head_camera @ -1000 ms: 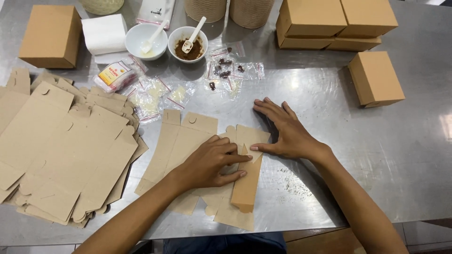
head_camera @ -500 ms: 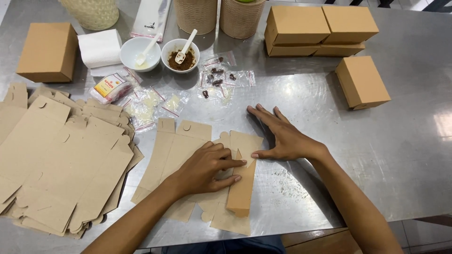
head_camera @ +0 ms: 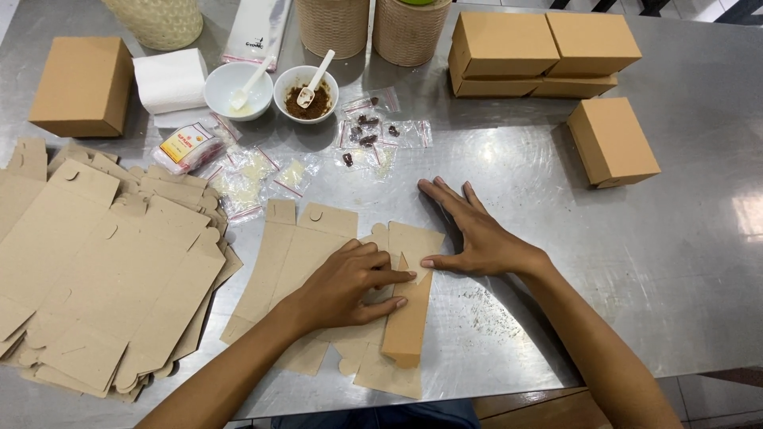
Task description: The person folds flat cardboard pieces into small boxes on a metal table. They crease the edges, fold the sides, and tuck the flaps to form the box shape. The person handles multiple pieces one at a time, stacking completed boxes to the side.
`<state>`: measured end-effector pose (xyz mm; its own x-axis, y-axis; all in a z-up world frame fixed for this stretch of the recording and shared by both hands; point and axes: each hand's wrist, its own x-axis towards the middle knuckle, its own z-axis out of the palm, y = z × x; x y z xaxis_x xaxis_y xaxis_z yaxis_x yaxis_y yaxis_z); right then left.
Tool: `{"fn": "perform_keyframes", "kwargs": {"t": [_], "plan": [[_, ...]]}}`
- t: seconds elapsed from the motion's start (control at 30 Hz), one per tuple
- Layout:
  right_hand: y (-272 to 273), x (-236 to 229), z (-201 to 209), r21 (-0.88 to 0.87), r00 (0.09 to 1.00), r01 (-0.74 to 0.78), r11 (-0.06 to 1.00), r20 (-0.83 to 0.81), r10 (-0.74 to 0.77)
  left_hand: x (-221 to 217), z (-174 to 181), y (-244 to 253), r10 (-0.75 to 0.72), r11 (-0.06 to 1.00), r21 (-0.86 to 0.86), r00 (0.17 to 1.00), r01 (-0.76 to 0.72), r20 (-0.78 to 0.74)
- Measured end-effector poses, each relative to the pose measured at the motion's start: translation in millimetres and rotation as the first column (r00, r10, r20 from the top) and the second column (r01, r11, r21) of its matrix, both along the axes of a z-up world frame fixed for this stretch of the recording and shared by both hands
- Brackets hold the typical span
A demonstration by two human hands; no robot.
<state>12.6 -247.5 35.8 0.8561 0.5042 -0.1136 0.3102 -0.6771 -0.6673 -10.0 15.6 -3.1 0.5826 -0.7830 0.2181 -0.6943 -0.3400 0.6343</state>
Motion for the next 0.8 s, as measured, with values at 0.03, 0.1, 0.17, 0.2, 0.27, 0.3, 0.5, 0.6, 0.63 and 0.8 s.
{"fn": "perform_keyframes", "kwargs": {"t": [0.03,0.1,0.17,0.2,0.27,0.3,0.5,0.6,0.63,0.8], "plan": [[0,-1,-2,-0.001,1.000,-0.002,1.000,-0.001,0.002,0,-1,0,0.002,1.000,-0.001,1.000,-0.002,-0.001],[0,-1,-5,-0.014,1.000,0.022,1.000,0.014,-0.022,0,-2,0,0.000,1.000,-0.003,1.000,0.000,0.002],[5,-1,-7,-0.020,0.999,0.030,0.999,0.030,-0.030,0,0,0,0.002,1.000,-0.005,1.000,-0.002,0.004],[6,-1,-7,-0.027,0.998,0.040,0.999,0.044,-0.039,0,1,0,0.003,1.000,-0.009,1.000,-0.003,0.003],[7,-2,-11,-0.042,0.997,0.051,0.998,0.053,-0.049,0,0,0,0.004,1.000,0.000,1.000,-0.004,-0.001],[7,-3,-13,-0.058,0.996,0.062,0.996,0.061,-0.058,0,-1,0,0.006,1.000,0.010,1.000,-0.006,-0.007],[14,-7,-18,-0.071,0.985,0.098,0.993,0.146,-0.086,-1,2,0,0.009,1.000,0.007,1.000,-0.009,-0.014],[13,-6,-22,-0.071,0.984,0.092,0.993,0.159,-0.080,0,0,-1,0.003,1.000,0.008,1.000,-0.003,-0.007],[12,-6,-19,-0.071,0.984,0.093,0.993,0.158,-0.081,0,0,-1,0.002,1.000,0.008,1.000,-0.002,-0.007],[9,-5,-10,-0.057,0.994,0.056,0.997,0.101,-0.050,0,0,-1,0.001,1.000,0.005,1.000,-0.001,-0.003]]}}
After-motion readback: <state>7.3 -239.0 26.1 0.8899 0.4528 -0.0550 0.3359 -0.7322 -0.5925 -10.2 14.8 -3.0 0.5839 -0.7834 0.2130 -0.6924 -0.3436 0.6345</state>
